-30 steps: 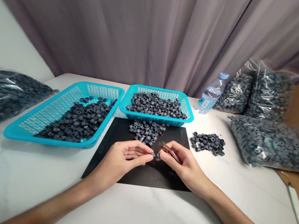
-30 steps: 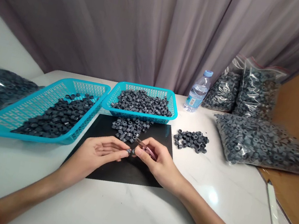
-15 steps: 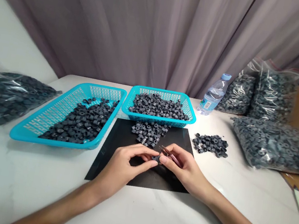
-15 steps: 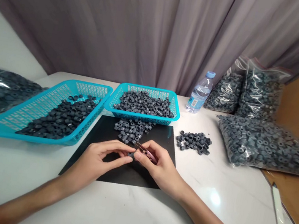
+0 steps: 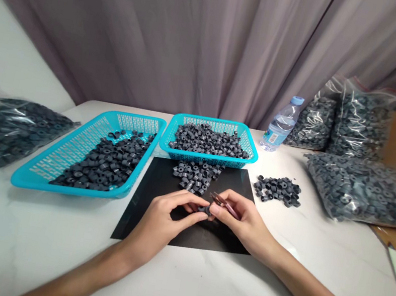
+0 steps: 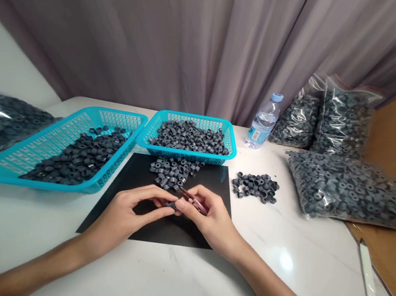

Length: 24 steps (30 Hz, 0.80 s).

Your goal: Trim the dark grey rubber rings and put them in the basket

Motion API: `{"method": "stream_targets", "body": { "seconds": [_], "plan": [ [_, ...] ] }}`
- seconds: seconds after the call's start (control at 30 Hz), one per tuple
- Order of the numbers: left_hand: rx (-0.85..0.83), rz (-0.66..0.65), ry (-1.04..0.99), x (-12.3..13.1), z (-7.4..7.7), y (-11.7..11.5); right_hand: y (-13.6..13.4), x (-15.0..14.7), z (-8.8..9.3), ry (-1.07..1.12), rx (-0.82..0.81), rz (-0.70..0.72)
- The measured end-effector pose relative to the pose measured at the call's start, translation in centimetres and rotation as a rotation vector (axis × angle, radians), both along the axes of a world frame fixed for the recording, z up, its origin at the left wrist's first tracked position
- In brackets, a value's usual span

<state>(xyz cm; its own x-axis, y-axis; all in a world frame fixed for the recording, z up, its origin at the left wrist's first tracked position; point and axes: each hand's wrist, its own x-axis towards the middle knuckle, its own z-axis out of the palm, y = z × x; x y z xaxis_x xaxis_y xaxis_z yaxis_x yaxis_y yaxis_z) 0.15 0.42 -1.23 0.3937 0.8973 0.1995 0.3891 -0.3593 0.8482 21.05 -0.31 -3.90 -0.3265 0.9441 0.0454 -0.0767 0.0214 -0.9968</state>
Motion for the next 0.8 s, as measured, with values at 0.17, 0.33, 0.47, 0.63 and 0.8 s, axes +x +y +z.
{"method": "stream_targets", "body": {
  "seconds": [0.17,0.33,0.47,0.63,0.8],
  "plan": [
    [0.057,0.029,0.047,0.07,-0.22,0.04,0.16,-0.01,-0.09,0.024,-0.007,0.009],
    [0.06,0.022,0.053,0.07,-0.06,0.04,0.25,-0.03,-0.21,0.033,-0.001,0.009],
    [0.03,-0.007,0.053,0.08,0.04,-0.01,0.25,-0.03,-0.06,0.012,0.005,0.002],
    [0.06,-0.011,0.072,0.1,-0.15,-0.05,0.16,-0.07,0.24,-0.016,0.021,-0.004],
    [0.13,-0.045,0.082,0.03,0.19,-0.18,0.2,-0.08,0.11,-0.011,0.019,-0.005]
  ]
}}
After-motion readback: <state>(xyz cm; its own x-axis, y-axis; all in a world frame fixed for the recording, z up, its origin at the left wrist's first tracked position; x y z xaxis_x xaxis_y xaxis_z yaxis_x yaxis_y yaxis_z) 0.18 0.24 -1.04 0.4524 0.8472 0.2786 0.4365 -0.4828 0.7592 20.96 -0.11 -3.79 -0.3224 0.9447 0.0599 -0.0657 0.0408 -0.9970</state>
